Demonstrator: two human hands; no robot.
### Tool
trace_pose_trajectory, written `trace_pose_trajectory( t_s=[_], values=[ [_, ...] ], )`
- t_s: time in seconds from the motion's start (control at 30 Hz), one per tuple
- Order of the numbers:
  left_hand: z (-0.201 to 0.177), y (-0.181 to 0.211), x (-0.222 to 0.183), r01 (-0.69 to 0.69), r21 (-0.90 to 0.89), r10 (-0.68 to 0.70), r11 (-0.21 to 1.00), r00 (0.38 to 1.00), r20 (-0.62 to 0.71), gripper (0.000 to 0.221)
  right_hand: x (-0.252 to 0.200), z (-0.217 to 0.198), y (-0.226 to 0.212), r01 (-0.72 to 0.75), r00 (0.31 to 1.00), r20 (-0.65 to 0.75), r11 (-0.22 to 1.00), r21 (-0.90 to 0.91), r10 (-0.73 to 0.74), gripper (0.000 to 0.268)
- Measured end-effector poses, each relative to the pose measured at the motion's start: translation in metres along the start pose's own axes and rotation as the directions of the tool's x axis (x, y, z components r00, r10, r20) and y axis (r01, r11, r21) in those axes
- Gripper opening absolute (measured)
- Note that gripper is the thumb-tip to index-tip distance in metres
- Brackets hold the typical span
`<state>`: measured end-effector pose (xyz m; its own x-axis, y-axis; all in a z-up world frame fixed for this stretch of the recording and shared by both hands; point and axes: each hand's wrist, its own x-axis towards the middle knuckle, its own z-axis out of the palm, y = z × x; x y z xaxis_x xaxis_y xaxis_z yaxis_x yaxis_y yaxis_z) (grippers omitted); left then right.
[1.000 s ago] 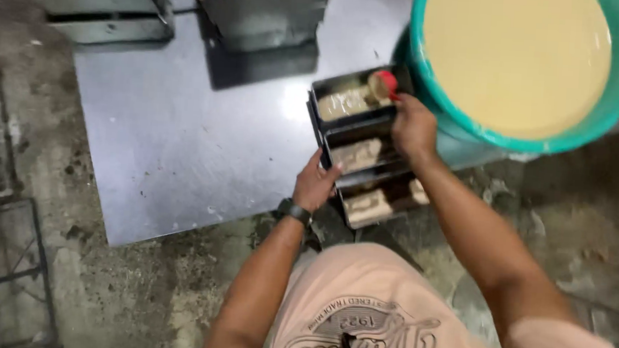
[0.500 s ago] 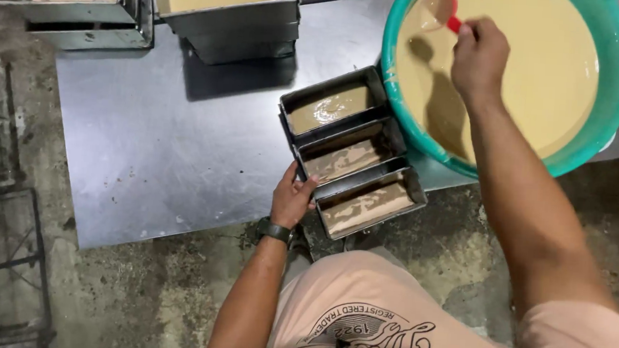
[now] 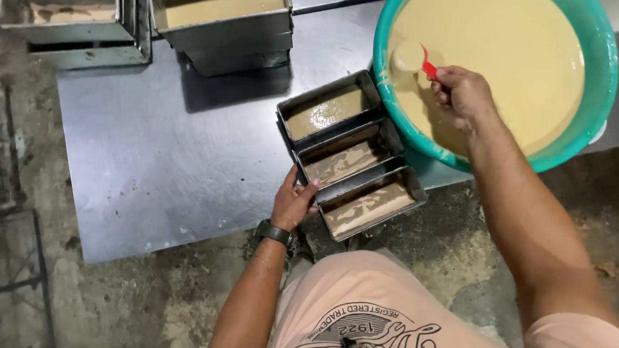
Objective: Filling metal loaf pans with batter from a large bowl using a red measuring cup.
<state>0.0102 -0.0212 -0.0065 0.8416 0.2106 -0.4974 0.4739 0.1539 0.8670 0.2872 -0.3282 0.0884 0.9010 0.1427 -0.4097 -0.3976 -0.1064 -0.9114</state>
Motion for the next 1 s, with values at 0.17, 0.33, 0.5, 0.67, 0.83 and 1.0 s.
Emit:
trace_pose_trajectory(
  t_s=[0.17, 0.33, 0.5, 0.67, 0.83, 1.0],
  values=[
    [-0.004, -0.002, 0.003, 0.024, 0.123, -0.03, 0.992, 0.999, 0.042, 0.096, -0.033, 0.022, 0.0, -0.012, 0.999, -0.04, 0.933, 0.359, 0.029, 0.01],
    [-0.008, 0.007, 0.0, -0.003, 0.153, -0.008, 0.988, 0.998, 0.067, 0.098, -0.069, 0.066, 0.0, 0.067, 0.997, -0.054, 0.911, 0.406, -0.049, 0.01],
    [-0.012, 0.016, -0.002, -0.008, 0.172, -0.008, 0.985, 0.995, 0.095, 0.097, -0.089, 0.144, 0.049, 0.338, 0.917, -0.168, 0.929, -0.151, -0.362, 0.017],
    [-0.013, 0.009, -0.01, -0.028, 0.196, 0.012, 0.98, 0.996, 0.083, 0.095, -0.085, 0.167, 0.105, 0.558, 0.622, 0.457, -0.05, -0.829, -0.637, 0.046],
    [-0.012, 0.003, -0.006, -0.042, 0.182, 0.03, 0.982, 0.997, 0.07, 0.096, -0.082, 0.163, 0.087, 0.587, 0.587, 0.35, 0.086, -0.805, -0.73, 0.046],
    [-0.012, 0.006, -0.006, -0.025, 0.144, 0.015, 0.989, 0.998, 0.068, 0.097, -0.066, 0.152, 0.095, 0.412, 0.842, -0.088, 0.741, -0.53, -0.532, 0.017]
  ],
)
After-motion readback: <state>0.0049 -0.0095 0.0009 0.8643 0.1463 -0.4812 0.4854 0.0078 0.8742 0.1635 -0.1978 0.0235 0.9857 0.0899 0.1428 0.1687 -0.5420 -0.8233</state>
